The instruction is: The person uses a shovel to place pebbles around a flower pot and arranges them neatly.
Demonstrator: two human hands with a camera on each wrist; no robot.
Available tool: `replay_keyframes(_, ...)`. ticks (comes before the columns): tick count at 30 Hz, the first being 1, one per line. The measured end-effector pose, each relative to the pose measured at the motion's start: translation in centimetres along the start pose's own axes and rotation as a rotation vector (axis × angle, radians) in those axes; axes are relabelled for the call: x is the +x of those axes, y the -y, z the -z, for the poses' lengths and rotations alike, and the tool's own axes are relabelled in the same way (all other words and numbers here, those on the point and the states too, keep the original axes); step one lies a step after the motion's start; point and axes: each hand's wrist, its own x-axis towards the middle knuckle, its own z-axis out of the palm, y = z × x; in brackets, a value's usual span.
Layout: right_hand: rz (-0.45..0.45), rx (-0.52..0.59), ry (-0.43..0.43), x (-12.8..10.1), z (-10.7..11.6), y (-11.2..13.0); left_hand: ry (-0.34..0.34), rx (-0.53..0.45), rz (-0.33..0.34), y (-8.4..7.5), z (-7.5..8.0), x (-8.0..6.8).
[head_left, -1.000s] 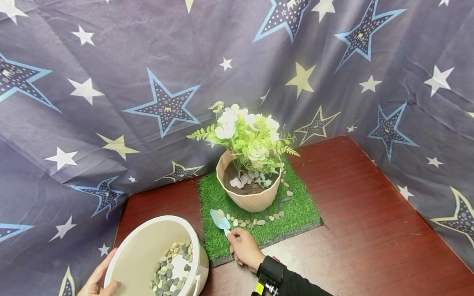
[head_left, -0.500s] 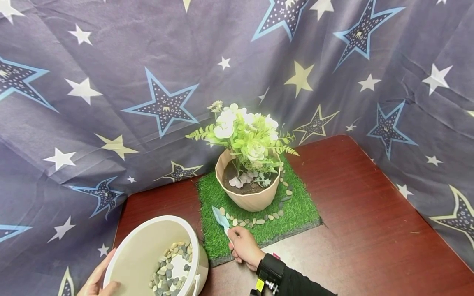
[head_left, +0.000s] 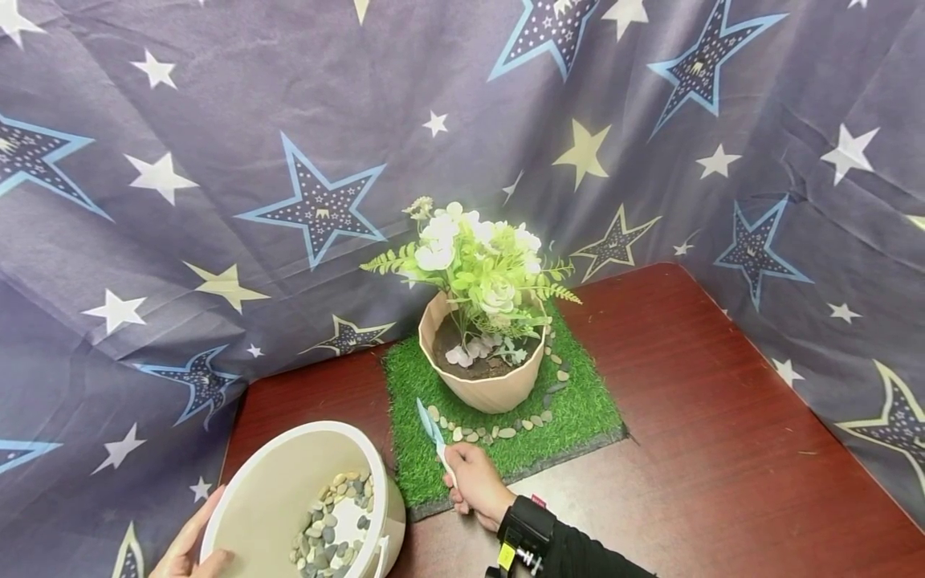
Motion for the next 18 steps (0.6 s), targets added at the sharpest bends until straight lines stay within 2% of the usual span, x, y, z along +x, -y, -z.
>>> replay_keyframes(8,-0.016,0.042,-0.001,-0.26,-0.36,0.31,0.025,-0.016,0.031,0.1,0.27,-0.01)
replay_keyframes(13,-0.023,0.044,0.017,-0.44,-0.42,0.5,0.059,-0.091,0.076,0.1,0.69,-0.14)
replay_keyframes(18,-0.027,0.04,0.02,-0.34,-0.32,0.26,0.056,-0.107,0.099,-0.01,0.73,-0.21)
